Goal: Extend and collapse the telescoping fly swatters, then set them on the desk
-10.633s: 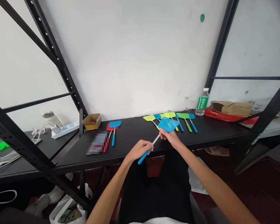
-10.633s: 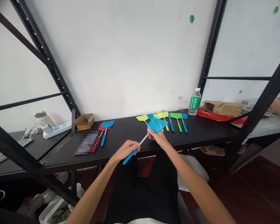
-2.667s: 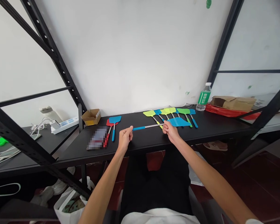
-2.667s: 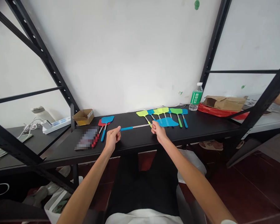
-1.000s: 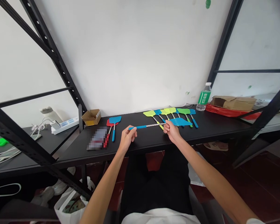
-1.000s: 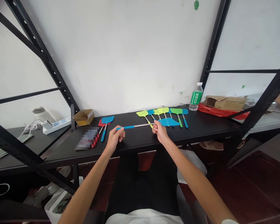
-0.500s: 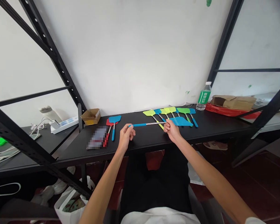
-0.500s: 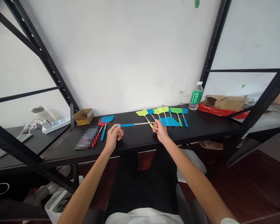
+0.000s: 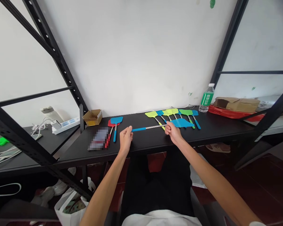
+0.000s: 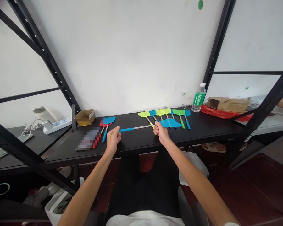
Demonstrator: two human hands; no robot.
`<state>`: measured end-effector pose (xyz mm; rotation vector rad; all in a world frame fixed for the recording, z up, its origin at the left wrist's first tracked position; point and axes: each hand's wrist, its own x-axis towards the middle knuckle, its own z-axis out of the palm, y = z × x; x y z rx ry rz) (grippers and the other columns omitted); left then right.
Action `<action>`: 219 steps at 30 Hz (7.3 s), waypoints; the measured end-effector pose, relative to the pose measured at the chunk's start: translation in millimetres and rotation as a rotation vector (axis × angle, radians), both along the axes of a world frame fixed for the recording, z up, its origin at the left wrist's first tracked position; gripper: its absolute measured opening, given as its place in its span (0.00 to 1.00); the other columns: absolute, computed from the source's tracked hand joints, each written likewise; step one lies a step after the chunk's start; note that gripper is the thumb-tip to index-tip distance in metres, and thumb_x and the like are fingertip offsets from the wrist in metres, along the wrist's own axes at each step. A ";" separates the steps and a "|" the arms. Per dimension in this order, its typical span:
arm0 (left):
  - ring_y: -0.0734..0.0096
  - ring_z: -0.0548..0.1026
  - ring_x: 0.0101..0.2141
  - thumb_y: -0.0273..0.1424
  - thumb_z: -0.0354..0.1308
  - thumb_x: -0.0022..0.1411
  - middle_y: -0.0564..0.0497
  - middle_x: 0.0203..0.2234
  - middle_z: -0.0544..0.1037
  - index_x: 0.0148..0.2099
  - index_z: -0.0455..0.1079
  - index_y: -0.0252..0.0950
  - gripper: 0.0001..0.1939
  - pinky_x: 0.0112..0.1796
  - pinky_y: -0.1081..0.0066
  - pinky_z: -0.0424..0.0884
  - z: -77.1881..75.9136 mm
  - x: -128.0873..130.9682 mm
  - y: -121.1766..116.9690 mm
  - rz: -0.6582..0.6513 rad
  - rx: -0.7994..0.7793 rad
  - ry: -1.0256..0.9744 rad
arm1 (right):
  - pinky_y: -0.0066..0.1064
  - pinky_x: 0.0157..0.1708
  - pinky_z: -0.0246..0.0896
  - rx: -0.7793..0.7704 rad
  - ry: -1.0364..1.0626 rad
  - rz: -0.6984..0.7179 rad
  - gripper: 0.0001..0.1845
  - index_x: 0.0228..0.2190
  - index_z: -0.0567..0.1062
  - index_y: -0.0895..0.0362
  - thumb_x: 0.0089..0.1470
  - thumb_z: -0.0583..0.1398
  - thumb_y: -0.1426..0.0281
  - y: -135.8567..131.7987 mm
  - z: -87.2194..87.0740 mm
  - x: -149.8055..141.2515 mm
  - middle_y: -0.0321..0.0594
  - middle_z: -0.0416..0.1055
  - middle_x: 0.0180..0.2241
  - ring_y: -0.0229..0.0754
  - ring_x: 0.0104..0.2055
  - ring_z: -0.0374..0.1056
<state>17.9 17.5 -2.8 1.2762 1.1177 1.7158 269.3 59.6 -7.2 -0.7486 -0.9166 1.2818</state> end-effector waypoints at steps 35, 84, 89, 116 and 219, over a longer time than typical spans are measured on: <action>0.80 0.58 0.15 0.42 0.62 0.62 0.58 0.17 0.69 0.40 0.68 0.37 0.14 0.19 0.77 0.54 7.9 0.6 -2.4 -0.241 0.034 0.097 | 0.29 0.18 0.48 -0.044 0.079 0.017 0.28 0.14 0.56 0.54 0.51 0.66 0.60 2.3 0.5 2.5 0.28 0.47 0.15 0.33 0.18 0.47; 0.82 0.50 0.14 0.46 0.63 0.60 0.61 0.12 0.51 0.21 0.58 0.37 0.25 0.18 0.75 0.49 1.1 0.4 0.1 -0.094 0.021 0.017 | 0.32 0.19 0.50 0.020 -0.076 0.046 0.28 0.15 0.57 0.53 0.52 0.66 0.55 -1.3 -1.1 0.8 0.29 0.50 0.14 0.34 0.18 0.50; 0.82 0.51 0.13 0.47 0.61 0.61 0.59 0.10 0.53 0.20 0.59 0.36 0.26 0.17 0.74 0.48 1.8 1.6 -0.6 -0.121 0.004 0.071 | 0.31 0.19 0.50 0.001 -0.005 0.042 0.29 0.15 0.56 0.53 0.52 0.66 0.55 -0.1 0.3 1.4 0.29 0.48 0.14 0.33 0.18 0.48; 0.79 0.60 0.17 0.42 0.62 0.62 0.56 0.15 0.67 0.28 0.68 0.34 0.17 0.21 0.76 0.54 11.8 0.2 -12.2 -0.399 0.019 0.342 | 0.32 0.21 0.48 0.150 -0.142 0.158 0.33 0.11 0.56 0.54 0.60 0.59 0.54 0.7 -3.4 3.4 0.31 0.47 0.11 0.34 0.17 0.50; 0.79 0.65 0.20 0.42 0.64 0.60 0.52 0.26 0.75 0.43 0.71 0.35 0.16 0.23 0.76 0.61 1.0 -32.6 3.0 -0.180 0.107 0.293 | 0.32 0.19 0.46 0.036 -0.062 0.238 0.33 0.09 0.57 0.54 0.58 0.59 0.53 -2.7 2.4 -4.6 0.32 0.49 0.09 0.34 0.15 0.48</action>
